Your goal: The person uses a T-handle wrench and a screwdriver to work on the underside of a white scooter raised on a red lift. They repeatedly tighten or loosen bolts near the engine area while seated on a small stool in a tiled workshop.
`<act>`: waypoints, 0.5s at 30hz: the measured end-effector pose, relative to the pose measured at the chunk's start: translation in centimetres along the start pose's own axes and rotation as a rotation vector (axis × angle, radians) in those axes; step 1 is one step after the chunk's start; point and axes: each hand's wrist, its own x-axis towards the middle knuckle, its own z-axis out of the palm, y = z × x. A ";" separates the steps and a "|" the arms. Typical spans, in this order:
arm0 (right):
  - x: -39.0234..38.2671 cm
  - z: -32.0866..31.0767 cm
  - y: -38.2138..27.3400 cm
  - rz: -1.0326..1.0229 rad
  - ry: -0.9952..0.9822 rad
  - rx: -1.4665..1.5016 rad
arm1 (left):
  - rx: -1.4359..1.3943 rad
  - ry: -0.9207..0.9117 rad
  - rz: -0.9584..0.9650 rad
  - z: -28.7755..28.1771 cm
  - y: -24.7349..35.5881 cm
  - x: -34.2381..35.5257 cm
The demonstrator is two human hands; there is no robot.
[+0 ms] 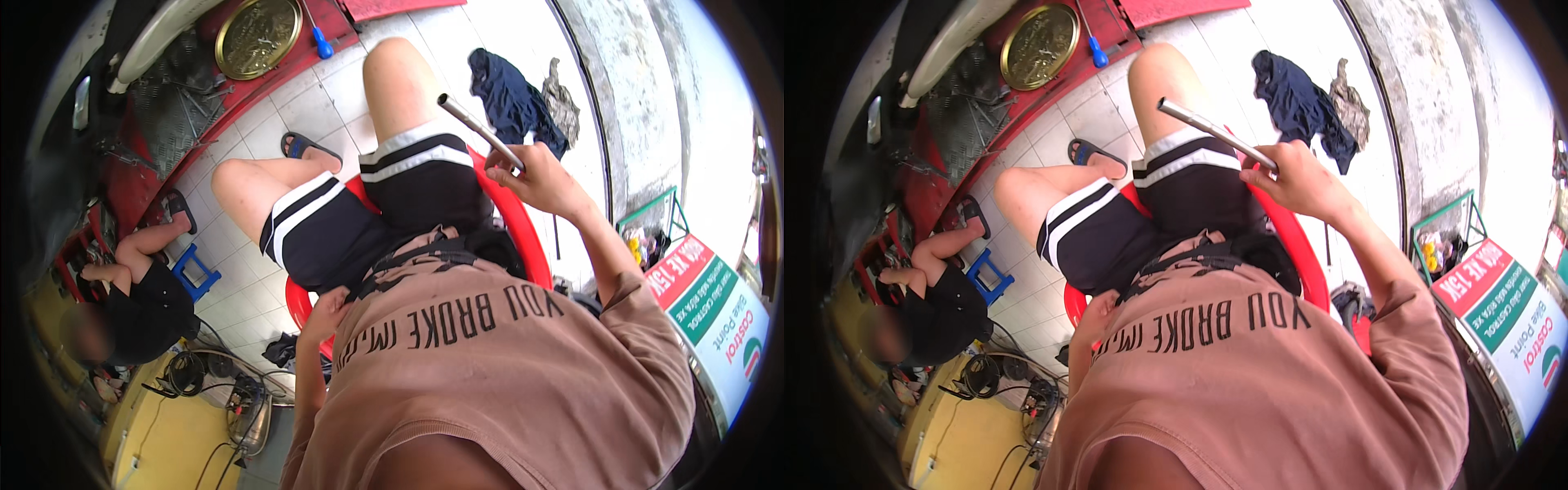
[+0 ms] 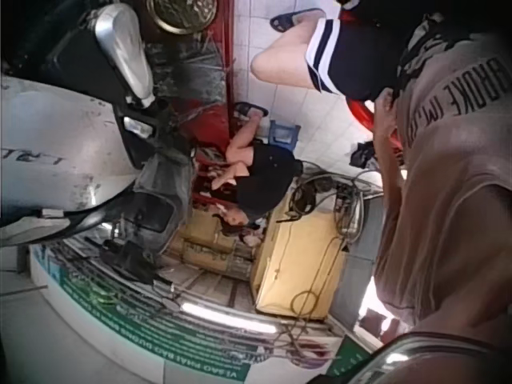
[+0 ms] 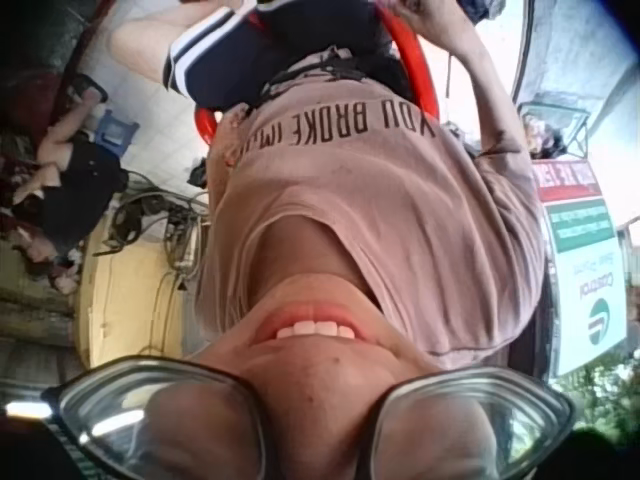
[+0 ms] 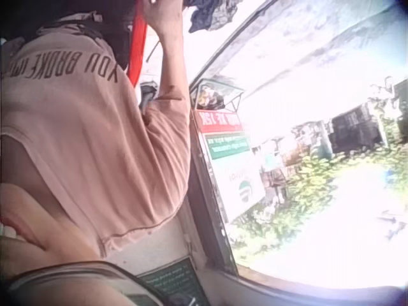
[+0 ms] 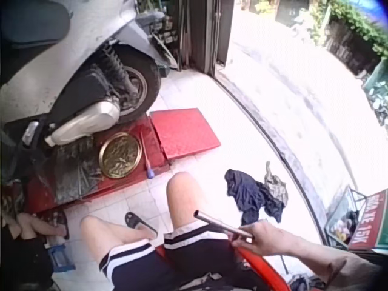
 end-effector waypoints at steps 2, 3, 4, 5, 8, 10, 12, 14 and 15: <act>0.5 -0.6 1.1 -0.026 0.053 0.033 | 0.059 0.177 0.021 1.0 -2.5 -1.6; 0.9 -0.8 1.2 -0.039 0.052 0.034 | 0.079 0.281 0.025 1.3 -3.2 -1.8; 1.2 -0.6 1.2 -0.023 0.074 0.080 | 0.149 0.336 0.038 1.9 -1.9 -1.7; 1.7 -0.6 0.9 -0.051 0.080 0.066 | 0.227 0.397 0.046 2.6 0.6 -1.5; 3.4 -0.6 -1.7 -0.112 0.060 0.023 | 0.463 0.350 0.171 2.2 1.2 0.1; 4.0 -1.1 -4.6 -0.202 0.055 0.077 | 0.708 0.241 0.320 1.7 4.2 1.0; 4.7 -1.5 -8.0 -0.339 0.060 0.227 | 0.748 0.061 0.364 0.3 6.1 2.2; 5.8 -2.1 -10.1 -0.502 0.035 0.304 | 0.793 -0.047 0.325 -0.9 8.5 2.8; 6.2 -2.3 -11.7 -0.550 0.025 0.408 | 0.818 0.008 0.318 -1.4 10.2 3.4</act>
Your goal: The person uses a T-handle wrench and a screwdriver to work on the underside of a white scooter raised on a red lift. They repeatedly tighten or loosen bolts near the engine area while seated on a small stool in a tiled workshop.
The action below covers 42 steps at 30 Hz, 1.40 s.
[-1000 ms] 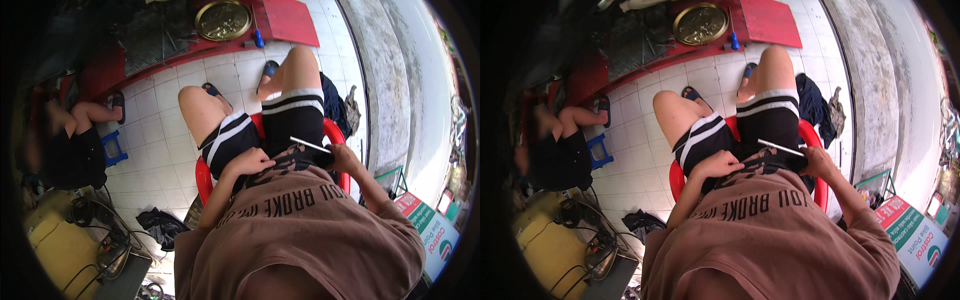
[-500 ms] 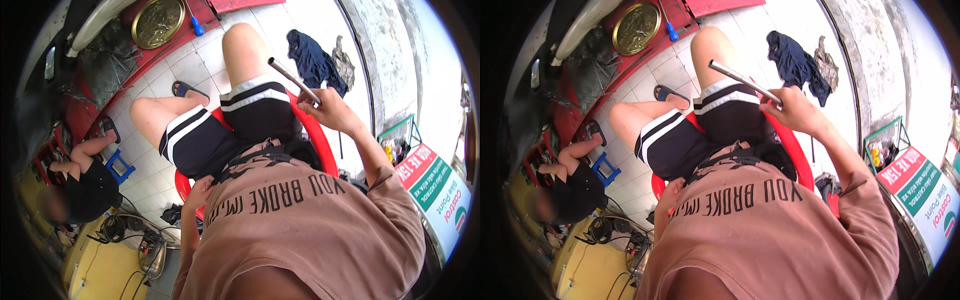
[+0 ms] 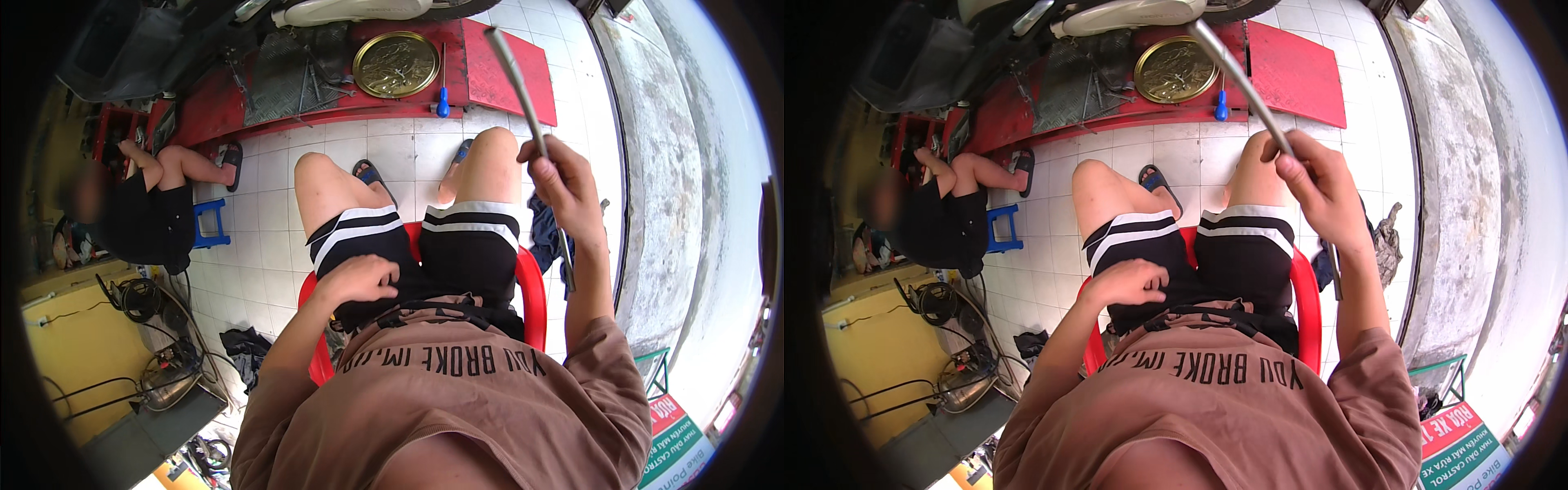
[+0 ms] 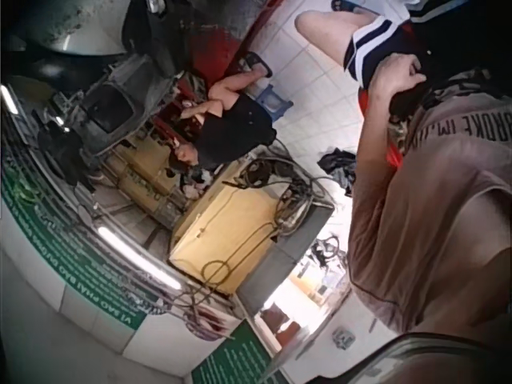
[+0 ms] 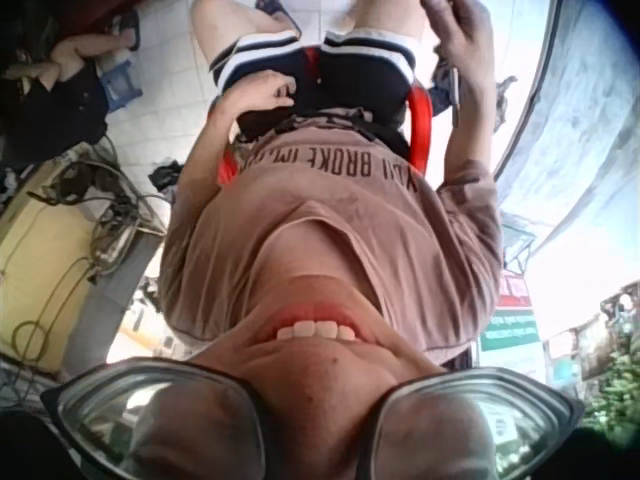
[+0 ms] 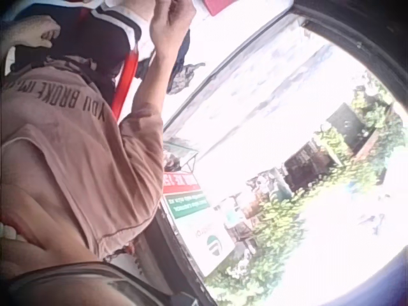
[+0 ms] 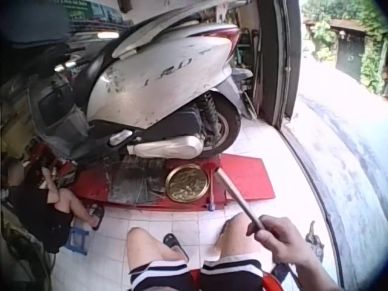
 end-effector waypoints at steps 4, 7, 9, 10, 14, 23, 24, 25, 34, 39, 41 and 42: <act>5.7 2.8 -4.1 -0.321 0.059 0.258 | -0.070 0.382 0.118 -5.4 -0.1 3.5; 10.6 5.1 -4.4 -0.408 0.048 0.378 | -0.234 0.601 0.180 -9.9 -2.9 6.5; 14.7 6.7 -1.6 -0.379 0.024 0.415 | -0.185 0.738 0.130 -12.1 -7.1 9.8; 16.7 7.6 0.2 -0.344 0.008 0.427 | -0.185 0.777 0.075 -13.2 -8.9 11.5; 24.1 9.5 10.4 -0.216 -0.093 0.434 | -0.139 0.785 0.004 -17.6 -14.8 18.0; 28.3 9.1 22.5 0.123 -0.004 0.451 | 0.106 0.866 -0.030 -26.0 -20.1 32.9; 28.2 8.8 23.0 0.155 0.032 0.468 | 0.144 0.850 -0.032 -26.2 -20.2 34.1; 28.1 8.6 23.5 0.187 0.068 0.485 | 0.157 0.842 -0.059 -26.1 -20.5 34.9; 30.4 7.9 22.9 0.417 -0.012 0.124 | 0.349 0.896 -0.107 -25.7 -22.8 37.1; 31.3 8.6 23.6 0.520 -0.054 -0.181 | -0.459 1.065 -0.201 -30.1 -23.0 34.9; 31.1 9.3 23.6 0.523 -0.028 -0.256 | -1.160 0.958 0.160 -31.2 -21.9 32.7; 31.2 9.5 22.7 0.523 -0.056 -0.276 | -1.216 0.949 0.213 -31.4 -20.8 31.3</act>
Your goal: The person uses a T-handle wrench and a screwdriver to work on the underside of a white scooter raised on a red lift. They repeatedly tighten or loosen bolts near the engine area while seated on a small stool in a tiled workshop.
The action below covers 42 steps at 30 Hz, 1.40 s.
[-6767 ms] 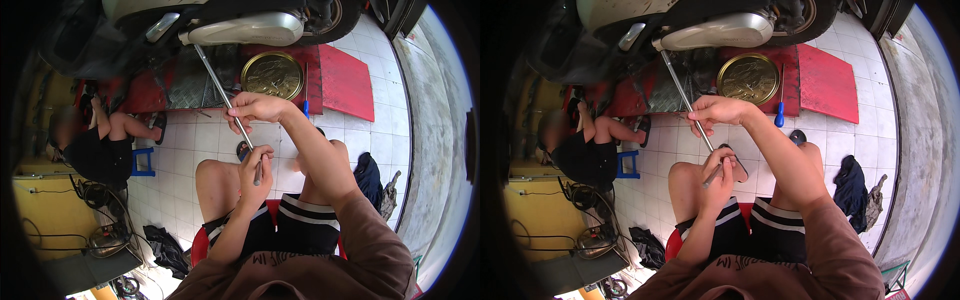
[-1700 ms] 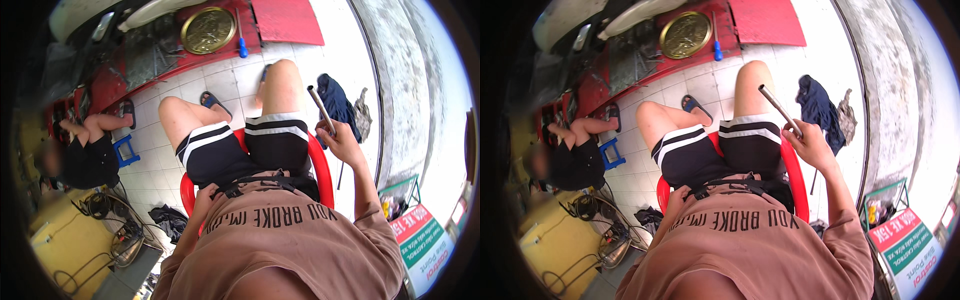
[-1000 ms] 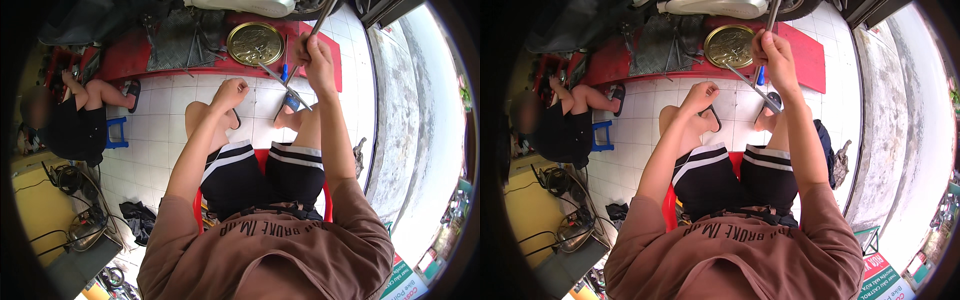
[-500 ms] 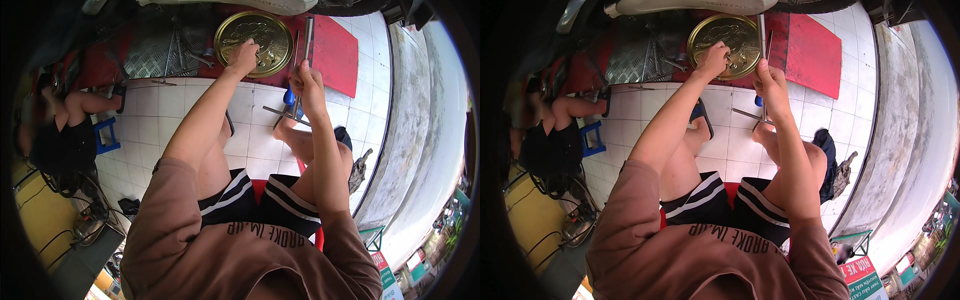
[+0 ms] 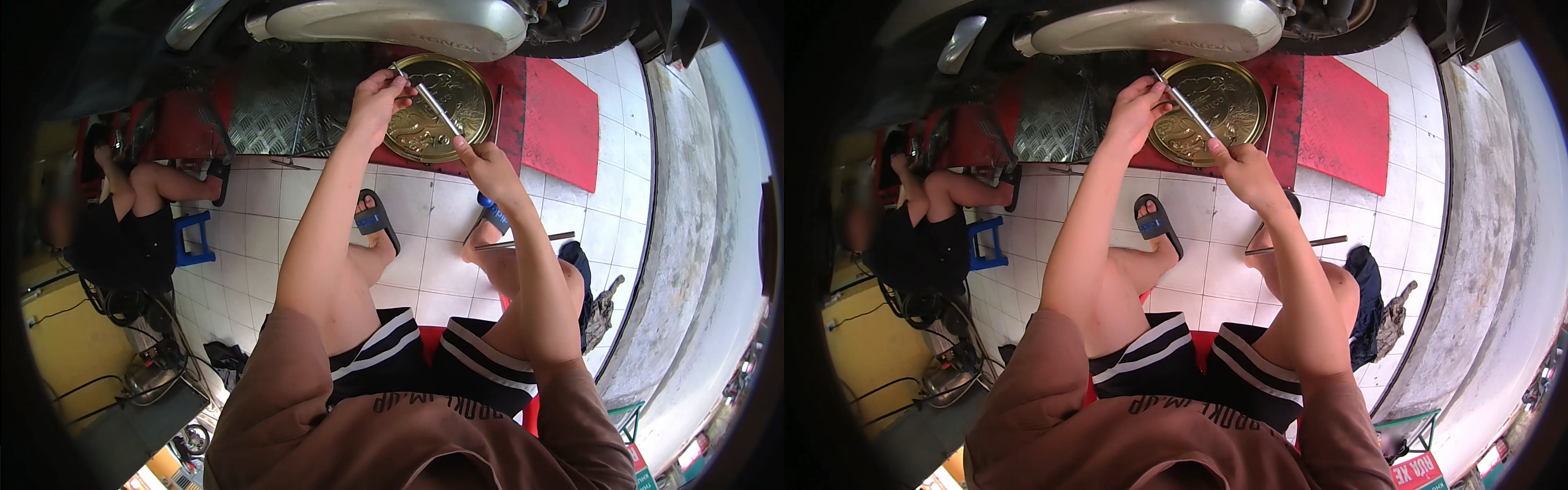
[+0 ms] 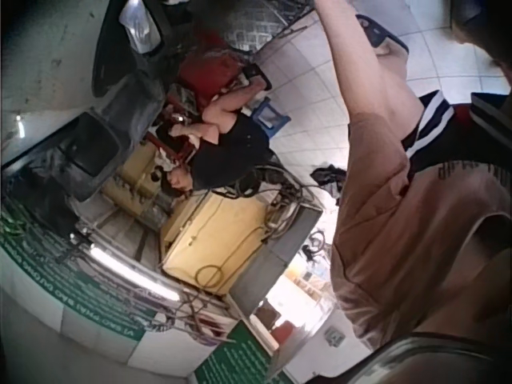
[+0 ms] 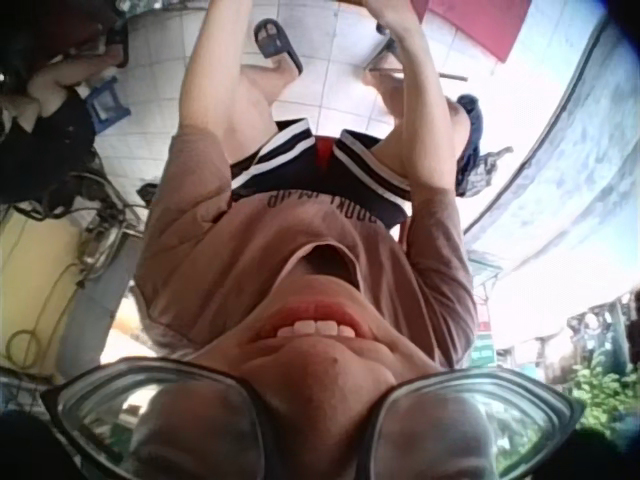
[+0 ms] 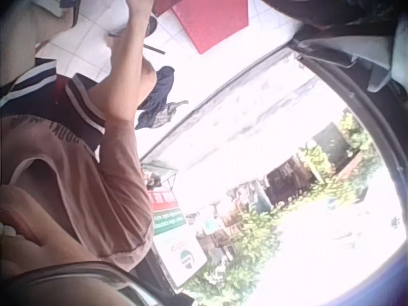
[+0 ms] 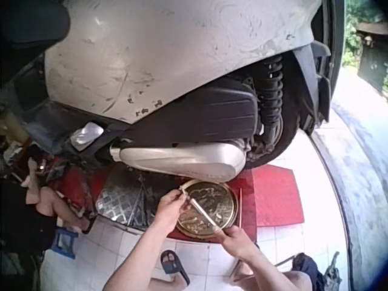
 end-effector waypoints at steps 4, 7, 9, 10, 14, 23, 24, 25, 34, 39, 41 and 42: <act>0.3 0.3 -0.4 0.011 -0.005 -0.017 | -0.185 -0.066 0.019 1.9 3.7 -3.9; 0.4 1.0 -0.2 -0.008 0.006 -0.013 | -0.212 -0.102 0.035 1.7 4.1 -4.8; 0.0 1.2 -0.5 -0.015 -0.011 0.006 | -0.199 -0.132 0.047 1.5 4.1 -5.1; -0.2 1.3 -0.6 -0.017 -0.018 0.016 | -0.198 -0.130 0.052 1.5 4.1 -5.2; -0.2 0.9 -0.2 -0.042 0.028 0.021 | -0.210 -0.153 0.057 2.4 4.7 -5.4; -1.3 0.0 0.5 -0.083 0.169 0.240 | -0.354 -0.226 0.101 9.1 5.1 -4.7; -1.8 -0.2 0.5 -0.094 0.164 0.283 | -0.299 -0.222 0.120 10.0 5.0 -4.7; -2.1 -0.4 0.4 -0.077 0.136 0.390 | -0.243 -0.217 0.141 10.9 4.9 -4.5; -3.0 -3.4 0.3 -0.021 -0.044 0.898 | 0.184 -0.227 0.507 17.5 3.9 -4.4; -3.1 -4.3 1.4 -0.046 -0.097 0.743 | 0.281 -0.208 0.590 18.2 4.0 -4.6; -3.9 -4.4 0.7 -0.020 -0.232 0.623 | 0.238 -0.168 0.579 16.8 4.8 -4.3; -4.4 -4.4 0.4 -0.007 -0.296 0.566 | 0.243 -0.151 0.587 16.0 5.6 -4.3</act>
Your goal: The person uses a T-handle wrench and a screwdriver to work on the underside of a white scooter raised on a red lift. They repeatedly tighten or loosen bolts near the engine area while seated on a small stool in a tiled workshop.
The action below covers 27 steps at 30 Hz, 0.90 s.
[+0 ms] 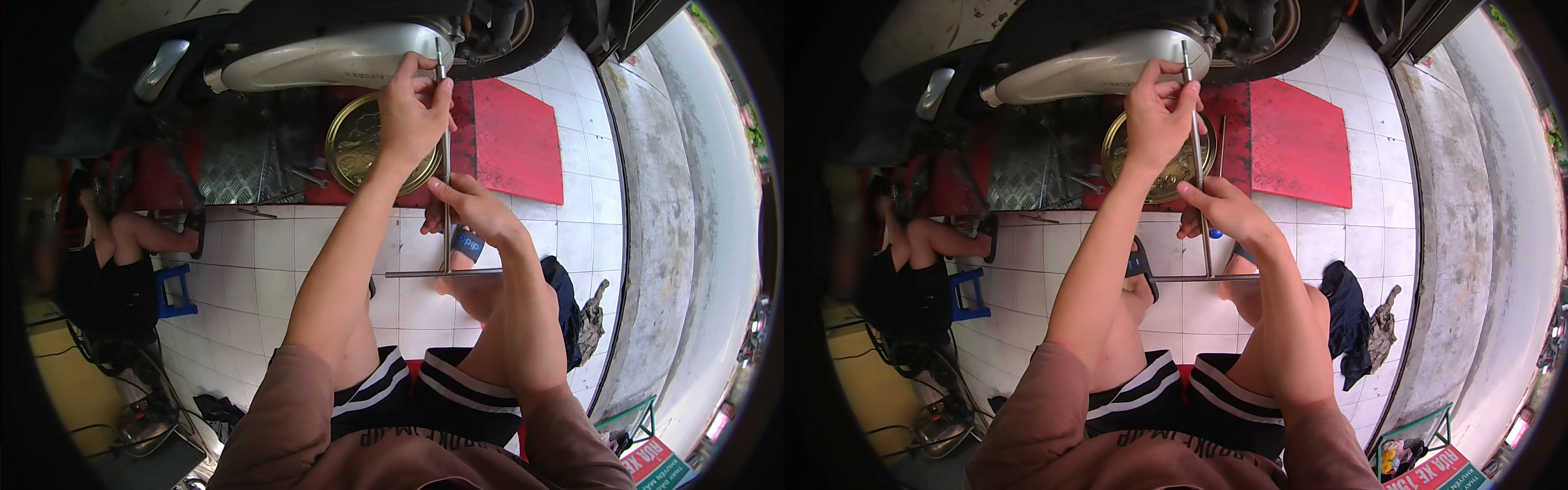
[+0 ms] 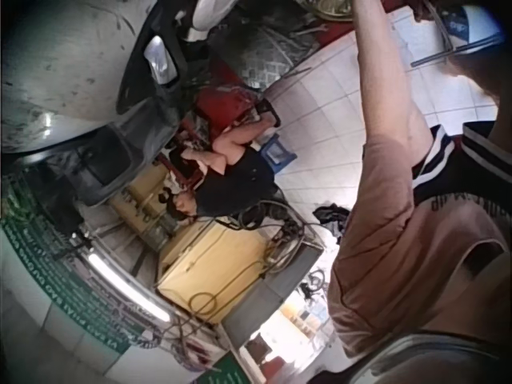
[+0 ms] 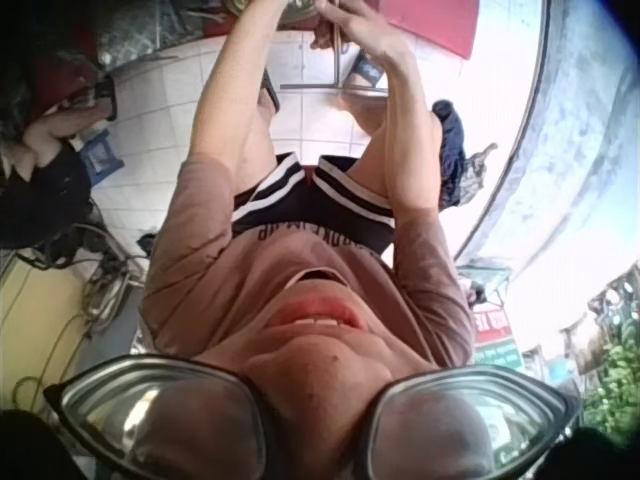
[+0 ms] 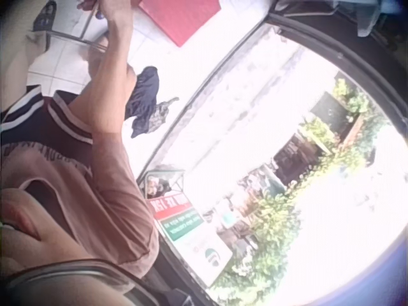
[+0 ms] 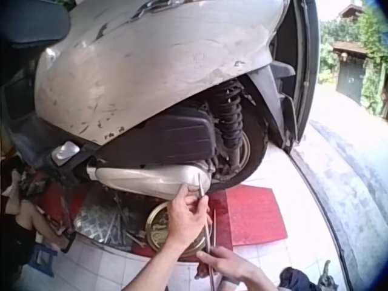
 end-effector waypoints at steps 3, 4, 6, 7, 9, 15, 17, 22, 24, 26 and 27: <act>0.1 0.4 1.0 -0.048 -0.317 -0.384 | 0.003 0.028 0.021 -3.2 1.2 0.5; 0.2 1.1 1.2 0.000 -0.405 -0.402 | 0.022 0.040 0.019 -4.4 1.3 0.3; 0.1 1.6 2.3 -0.006 -0.533 -0.382 | 0.086 -0.007 -0.006 -5.2 1.7 -0.7; 0.5 1.8 3.5 -0.011 -0.619 -0.327 | 0.074 -0.032 -0.055 -5.7 1.8 -1.3; -0.2 3.2 3.9 0.004 -0.734 -0.256 | 0.033 -0.048 -0.168 -7.3 1.4 -3.3; -2.2 7.6 2.9 0.150 -0.722 0.143 | -0.102 0.127 -0.454 -12.1 -2.5 -6.3; -2.3 8.4 3.2 0.172 -0.601 0.276 | -0.233 0.179 -0.527 -12.3 -5.1 -6.5; -1.8 11.3 3.5 0.171 -0.257 0.113 | -0.063 0.090 -0.625 -11.9 -8.9 -6.0; -1.4 11.8 3.7 0.156 -0.197 0.082 | 0.073 -0.003 -0.571 -11.2 -9.4 -5.9; -1.0 13.4 4.1 0.124 -0.074 -0.037 | 0.209 -0.038 -0.532 -11.2 -11.1 -5.4; -0.7 12.9 4.8 0.109 -0.073 -0.031 | 0.292 -0.120 -0.509 -10.6 -10.6 -5.1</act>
